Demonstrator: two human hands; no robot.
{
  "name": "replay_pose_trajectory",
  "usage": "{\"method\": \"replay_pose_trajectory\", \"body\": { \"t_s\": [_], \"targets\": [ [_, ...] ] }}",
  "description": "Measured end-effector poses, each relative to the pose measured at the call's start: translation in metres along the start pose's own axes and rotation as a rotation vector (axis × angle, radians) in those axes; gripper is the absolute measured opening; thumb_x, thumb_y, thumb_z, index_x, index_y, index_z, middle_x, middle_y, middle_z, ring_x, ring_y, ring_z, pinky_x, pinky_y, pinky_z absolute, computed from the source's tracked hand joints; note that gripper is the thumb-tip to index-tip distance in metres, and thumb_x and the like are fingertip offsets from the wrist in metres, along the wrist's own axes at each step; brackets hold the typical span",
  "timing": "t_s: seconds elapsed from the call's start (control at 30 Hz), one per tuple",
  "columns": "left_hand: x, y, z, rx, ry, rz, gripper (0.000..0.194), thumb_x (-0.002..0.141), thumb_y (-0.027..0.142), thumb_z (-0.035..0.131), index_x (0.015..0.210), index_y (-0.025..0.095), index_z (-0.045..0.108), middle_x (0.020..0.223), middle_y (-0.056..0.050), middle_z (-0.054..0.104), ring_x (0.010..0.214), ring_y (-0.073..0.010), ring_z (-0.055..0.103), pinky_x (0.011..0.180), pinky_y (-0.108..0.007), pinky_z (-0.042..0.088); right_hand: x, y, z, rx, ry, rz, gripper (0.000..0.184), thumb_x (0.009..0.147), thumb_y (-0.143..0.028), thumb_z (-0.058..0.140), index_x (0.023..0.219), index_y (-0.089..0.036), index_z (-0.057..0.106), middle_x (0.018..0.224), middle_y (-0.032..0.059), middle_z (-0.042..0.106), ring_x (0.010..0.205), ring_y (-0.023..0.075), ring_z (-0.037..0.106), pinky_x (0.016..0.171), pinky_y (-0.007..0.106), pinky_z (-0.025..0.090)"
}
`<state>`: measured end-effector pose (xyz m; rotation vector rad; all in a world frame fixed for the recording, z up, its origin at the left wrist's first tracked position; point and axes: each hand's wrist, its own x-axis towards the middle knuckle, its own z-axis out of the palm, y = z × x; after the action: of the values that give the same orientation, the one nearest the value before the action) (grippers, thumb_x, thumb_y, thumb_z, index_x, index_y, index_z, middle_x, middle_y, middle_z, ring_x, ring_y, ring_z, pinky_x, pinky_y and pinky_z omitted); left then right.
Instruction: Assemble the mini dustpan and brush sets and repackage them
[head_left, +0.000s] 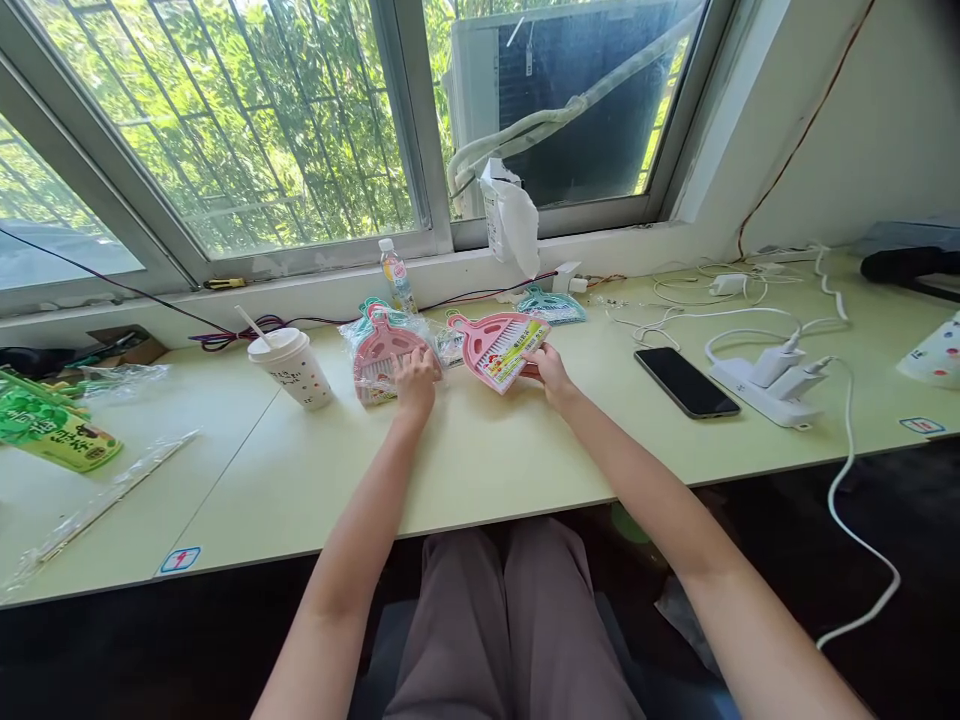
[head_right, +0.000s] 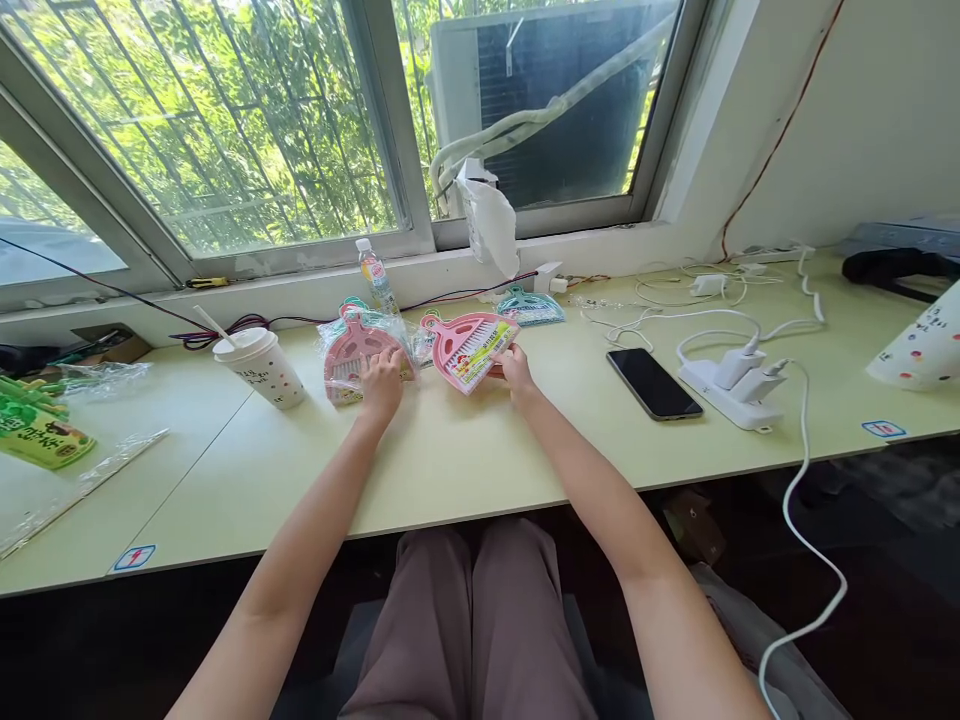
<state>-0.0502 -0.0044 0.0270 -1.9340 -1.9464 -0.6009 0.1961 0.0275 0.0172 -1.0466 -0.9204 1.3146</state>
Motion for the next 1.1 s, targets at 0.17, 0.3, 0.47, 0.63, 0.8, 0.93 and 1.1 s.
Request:
{"method": "replay_pose_trajectory", "body": {
  "t_s": [0.17, 0.3, 0.47, 0.63, 0.8, 0.93, 1.1],
  "targets": [
    [0.004, -0.009, -0.008, -0.136, 0.028, -0.065, 0.067, 0.085, -0.005, 0.032, 0.144, 0.02, 0.053, 0.122, -0.014, 0.068, 0.118, -0.0268, 0.061, 0.101, -0.04, 0.051, 0.001, 0.002, 0.001, -0.01, -0.092, -0.062, 0.027, 0.078, -0.017, 0.065, 0.101, -0.022, 0.053, 0.087, 0.0, 0.074, 0.069, 0.0155, 0.071, 0.073, 0.034, 0.062],
    [0.007, -0.016, -0.012, -0.19, 0.101, -0.124, 0.071, 0.086, -0.004, 0.031, 0.151, 0.02, 0.043, 0.124, -0.014, 0.067, 0.122, -0.0261, 0.059, 0.101, -0.038, 0.051, 0.0, 0.003, 0.004, -0.061, -0.2, -0.086, 0.034, 0.073, -0.026, 0.071, 0.102, -0.022, 0.053, 0.084, 0.0005, 0.074, 0.068, 0.0167, 0.07, 0.07, 0.034, 0.06],
    [0.007, -0.016, -0.007, -0.115, 0.054, -0.123, 0.063, 0.092, 0.019, 0.051, 0.153, 0.014, 0.039, 0.153, -0.016, 0.046, 0.146, -0.0321, 0.037, 0.119, -0.048, 0.033, -0.002, 0.005, 0.005, -0.118, -0.272, -0.073, 0.038, 0.069, -0.03, 0.076, 0.099, -0.023, 0.054, 0.083, 0.0013, 0.075, 0.069, 0.0179, 0.07, 0.071, 0.035, 0.06],
    [0.005, -0.017, 0.001, -0.012, -0.119, -0.107, 0.076, 0.087, 0.038, 0.061, 0.154, 0.011, 0.036, 0.164, -0.02, 0.024, 0.152, -0.0368, 0.024, 0.122, -0.054, 0.023, -0.002, 0.005, 0.004, -0.136, -0.245, -0.051, 0.037, 0.071, -0.028, 0.075, 0.1, -0.023, 0.053, 0.085, 0.0014, 0.074, 0.07, 0.0181, 0.071, 0.076, 0.039, 0.061],
    [0.004, -0.021, 0.003, -0.013, -0.157, -0.044, 0.075, 0.085, 0.027, 0.059, 0.154, 0.015, 0.035, 0.166, -0.019, 0.018, 0.153, -0.0357, 0.019, 0.122, -0.053, 0.023, -0.002, 0.004, 0.004, -0.14, -0.219, -0.039, 0.032, 0.074, -0.024, 0.071, 0.1, -0.023, 0.053, 0.085, 0.001, 0.075, 0.069, 0.0171, 0.071, 0.077, 0.039, 0.062],
    [0.001, -0.023, 0.004, -0.121, -0.176, -0.023, 0.078, 0.077, 0.01, 0.06, 0.152, 0.022, 0.04, 0.166, -0.017, 0.019, 0.154, -0.0364, 0.015, 0.122, -0.058, 0.021, -0.003, 0.003, 0.005, -0.132, -0.215, -0.042, 0.033, 0.073, -0.024, 0.074, 0.099, -0.023, 0.054, 0.084, 0.0004, 0.075, 0.069, 0.0171, 0.071, 0.073, 0.037, 0.062],
    [0.005, -0.023, 0.003, -0.382, -0.04, -0.148, 0.082, 0.074, -0.003, 0.047, 0.15, 0.025, 0.039, 0.167, -0.013, 0.017, 0.155, -0.0306, 0.015, 0.12, -0.052, 0.031, -0.004, 0.001, 0.005, -0.112, -0.213, -0.04, 0.035, 0.071, -0.024, 0.076, 0.098, -0.022, 0.054, 0.082, 0.001, 0.075, 0.068, 0.0176, 0.071, 0.072, 0.036, 0.061]
  ]
}}
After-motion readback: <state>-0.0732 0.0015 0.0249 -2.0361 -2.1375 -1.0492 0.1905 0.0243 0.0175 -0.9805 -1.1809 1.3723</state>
